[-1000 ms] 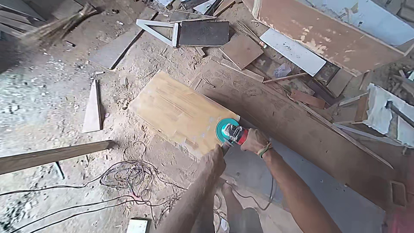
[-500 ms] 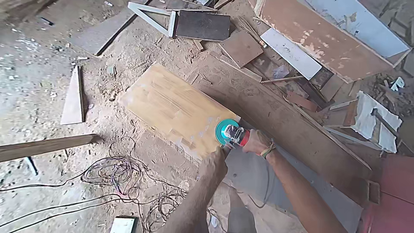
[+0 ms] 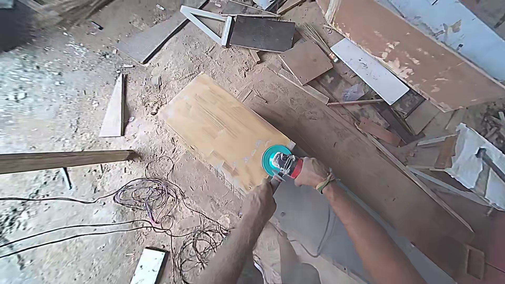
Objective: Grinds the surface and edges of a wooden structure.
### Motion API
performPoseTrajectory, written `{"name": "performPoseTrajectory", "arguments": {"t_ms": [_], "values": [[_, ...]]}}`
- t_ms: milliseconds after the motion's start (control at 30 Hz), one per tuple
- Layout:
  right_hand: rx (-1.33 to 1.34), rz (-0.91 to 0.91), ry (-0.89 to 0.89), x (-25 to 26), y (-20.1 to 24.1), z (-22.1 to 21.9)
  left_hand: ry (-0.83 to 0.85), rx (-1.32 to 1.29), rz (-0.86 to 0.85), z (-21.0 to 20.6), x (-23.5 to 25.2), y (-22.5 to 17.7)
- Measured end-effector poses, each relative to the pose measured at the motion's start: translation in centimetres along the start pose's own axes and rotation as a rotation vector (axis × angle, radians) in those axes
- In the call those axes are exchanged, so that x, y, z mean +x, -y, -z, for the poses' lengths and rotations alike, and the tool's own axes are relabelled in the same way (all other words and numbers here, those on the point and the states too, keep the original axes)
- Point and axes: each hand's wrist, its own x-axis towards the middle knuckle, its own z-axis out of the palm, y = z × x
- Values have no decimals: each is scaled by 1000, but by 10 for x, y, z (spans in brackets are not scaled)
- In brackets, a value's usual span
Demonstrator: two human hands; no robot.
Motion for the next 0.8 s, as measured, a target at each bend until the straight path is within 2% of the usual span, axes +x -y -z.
{"name": "performPoseTrajectory", "arguments": {"t_ms": [133, 400, 567, 800], "values": [[24, -90, -50, 6, -10, 23, -23, 35, -40, 21, 14, -25], [-16, -21, 2, 0, -9, 6, -4, 23, 14, -1, 0, -15], [21, -81, -41, 10, -18, 24, -13, 26, -32, 20, 10, -34], [-31, -17, -2, 0, -6, 4, 3, 21, 16, -1, -3, -13]]}}
